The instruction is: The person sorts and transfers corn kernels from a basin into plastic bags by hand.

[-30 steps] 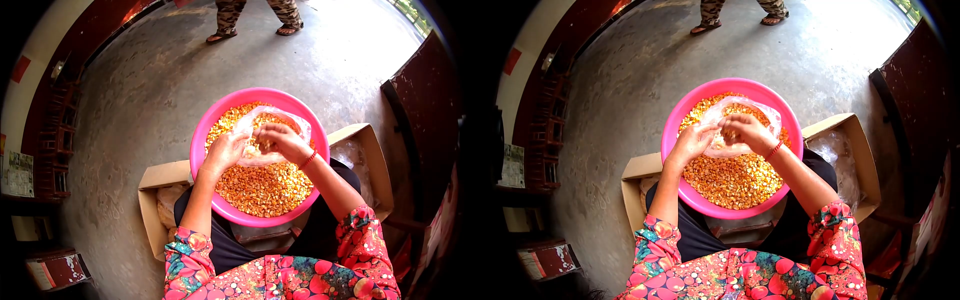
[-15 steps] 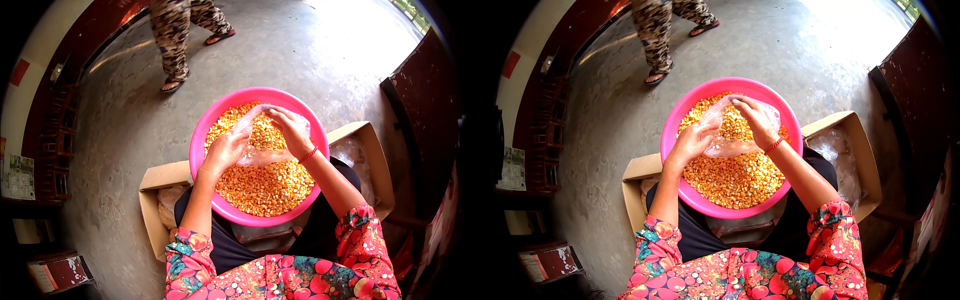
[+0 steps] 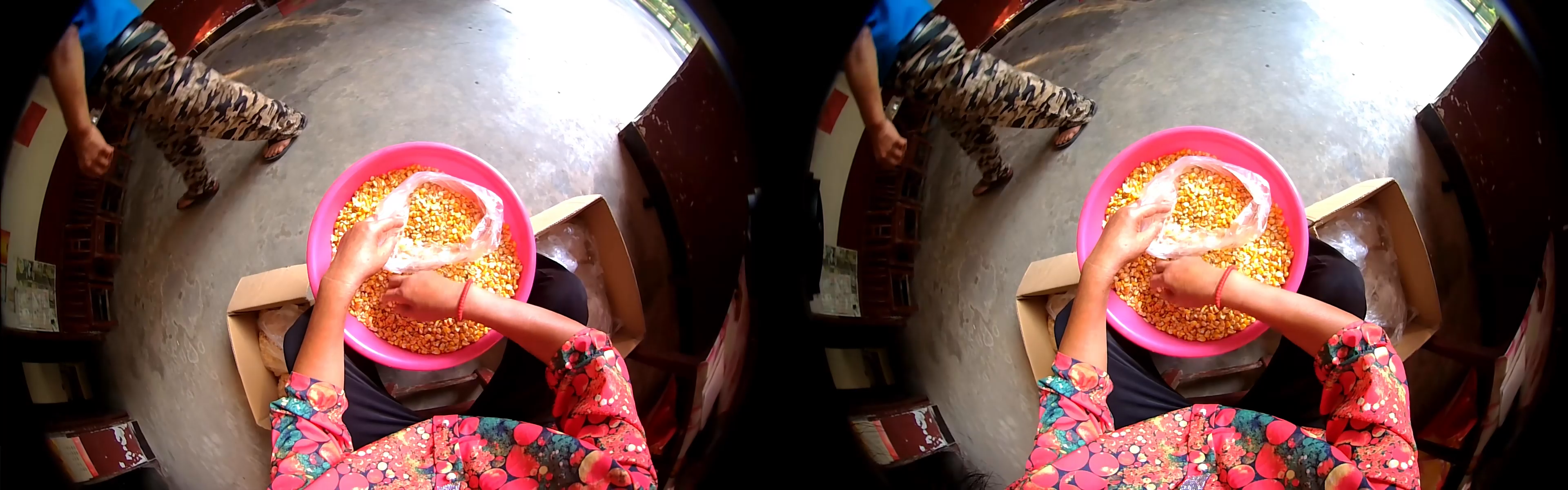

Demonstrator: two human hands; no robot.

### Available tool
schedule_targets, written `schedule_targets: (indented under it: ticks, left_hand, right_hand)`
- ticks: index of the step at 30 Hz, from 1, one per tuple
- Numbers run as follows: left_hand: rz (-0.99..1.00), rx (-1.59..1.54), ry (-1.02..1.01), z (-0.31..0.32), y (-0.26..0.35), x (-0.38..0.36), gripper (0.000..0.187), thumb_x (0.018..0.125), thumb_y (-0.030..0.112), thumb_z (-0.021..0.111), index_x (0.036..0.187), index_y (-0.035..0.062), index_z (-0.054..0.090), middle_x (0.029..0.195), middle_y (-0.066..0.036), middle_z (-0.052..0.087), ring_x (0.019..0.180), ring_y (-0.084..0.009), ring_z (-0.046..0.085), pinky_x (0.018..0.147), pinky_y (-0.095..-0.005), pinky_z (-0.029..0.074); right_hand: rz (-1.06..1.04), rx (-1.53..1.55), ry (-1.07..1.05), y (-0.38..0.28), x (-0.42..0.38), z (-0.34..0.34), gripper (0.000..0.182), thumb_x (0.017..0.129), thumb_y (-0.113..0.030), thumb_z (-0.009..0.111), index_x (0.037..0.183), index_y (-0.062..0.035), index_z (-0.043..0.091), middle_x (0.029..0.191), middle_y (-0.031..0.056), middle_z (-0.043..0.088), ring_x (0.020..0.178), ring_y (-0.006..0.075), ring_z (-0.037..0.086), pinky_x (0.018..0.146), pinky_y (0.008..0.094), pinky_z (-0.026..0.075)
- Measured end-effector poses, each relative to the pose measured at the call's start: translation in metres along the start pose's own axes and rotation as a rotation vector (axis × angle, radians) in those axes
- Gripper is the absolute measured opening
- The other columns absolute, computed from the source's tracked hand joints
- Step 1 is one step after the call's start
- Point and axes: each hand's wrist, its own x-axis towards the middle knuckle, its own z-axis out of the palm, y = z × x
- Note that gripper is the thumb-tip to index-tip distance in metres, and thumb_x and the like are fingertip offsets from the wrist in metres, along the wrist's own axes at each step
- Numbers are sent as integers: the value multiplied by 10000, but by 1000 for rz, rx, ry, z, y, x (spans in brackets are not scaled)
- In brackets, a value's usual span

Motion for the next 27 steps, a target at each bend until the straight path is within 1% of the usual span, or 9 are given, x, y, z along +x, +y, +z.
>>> schedule_targets:
  ticks: [2, 4, 6, 13, 16, 18, 20, 23, 27]
  left_hand:
    - [6, -5, 4, 1, -1, 1, 259, 782, 122, 604, 1030, 108, 679, 937, -198, 645, 892, -349, 625, 804, -415, 500]
    - [14, -8, 8, -1, 0, 1, 261, 782, 125, 603, 1031, 109, 679, 932, -202, 644, 887, -350, 626, 800, -416, 500]
    - [-62, 0, -66, -4, 5, 0, 306, 771, 118, 603, 1066, 57, 657, 1011, -187, 652, 954, -319, 630, 841, -377, 486]
    - [-63, 14, -73, -3, 3, 1, 313, 770, 124, 600, 1070, 54, 654, 1027, -189, 650, 971, -322, 625, 859, -377, 481]
    - [11, -11, -7, -1, 0, 0, 280, 780, 161, 601, 1045, 111, 675, 927, -209, 645, 872, -355, 630, 792, -416, 502]
    - [-68, 1, -91, -4, 5, 0, 314, 775, 138, 606, 1073, 52, 653, 1021, -197, 649, 969, -326, 624, 862, -376, 480]
    - [-30, 6, -56, -2, 4, 0, 294, 781, 152, 603, 1059, 80, 664, 978, -202, 648, 925, -338, 628, 833, -393, 491]
    - [-23, 11, -38, -4, 8, 0, 274, 789, 165, 598, 1045, 106, 675, 945, -205, 648, 888, -349, 630, 811, -408, 499]
    - [-67, 6, -67, -6, 9, -1, 276, 794, 166, 598, 1050, 98, 673, 972, -201, 648, 911, -346, 628, 830, -406, 492]
  right_hand:
    - [50, -97, -155, -10, 2, 0, 163, 800, -224, 563, 892, -96, 605, 822, 141, 607, 769, 340, 614, 665, 463, 496]
    - [40, -92, -174, -10, 2, 5, 165, 797, -218, 560, 881, -85, 609, 809, 149, 610, 756, 346, 614, 665, 464, 496]
    - [32, -87, -193, -7, 2, 7, 167, 793, -212, 558, 870, -75, 613, 796, 156, 614, 744, 352, 614, 665, 465, 497]
    - [96, 61, -257, 2, 2, 1, 166, 783, -188, 541, 787, -53, 638, 722, 183, 622, 712, 374, 610, 662, 458, 484]
    - [82, 169, -291, 7, 2, -2, 172, 782, -199, 553, 805, -62, 654, 739, 173, 634, 710, 360, 614, 667, 445, 484]
    - [88, 239, -324, 11, 2, 1, 176, 780, -204, 559, 820, -68, 663, 747, 170, 639, 709, 353, 616, 674, 439, 484]
    - [101, 316, -365, 14, 2, 5, 178, 815, -199, 556, 869, -72, 668, 678, 120, 640, 564, 244, 626, 531, 366, 503]
    - [268, 466, -528, 2, 3, -13, 176, 834, -207, 559, 880, -74, 665, 634, 84, 627, 513, 177, 612, 476, 319, 498]
    - [345, 559, -491, -4, 5, -24, 174, 836, -215, 571, 881, -75, 665, 632, 75, 628, 513, 164, 612, 482, 306, 501]
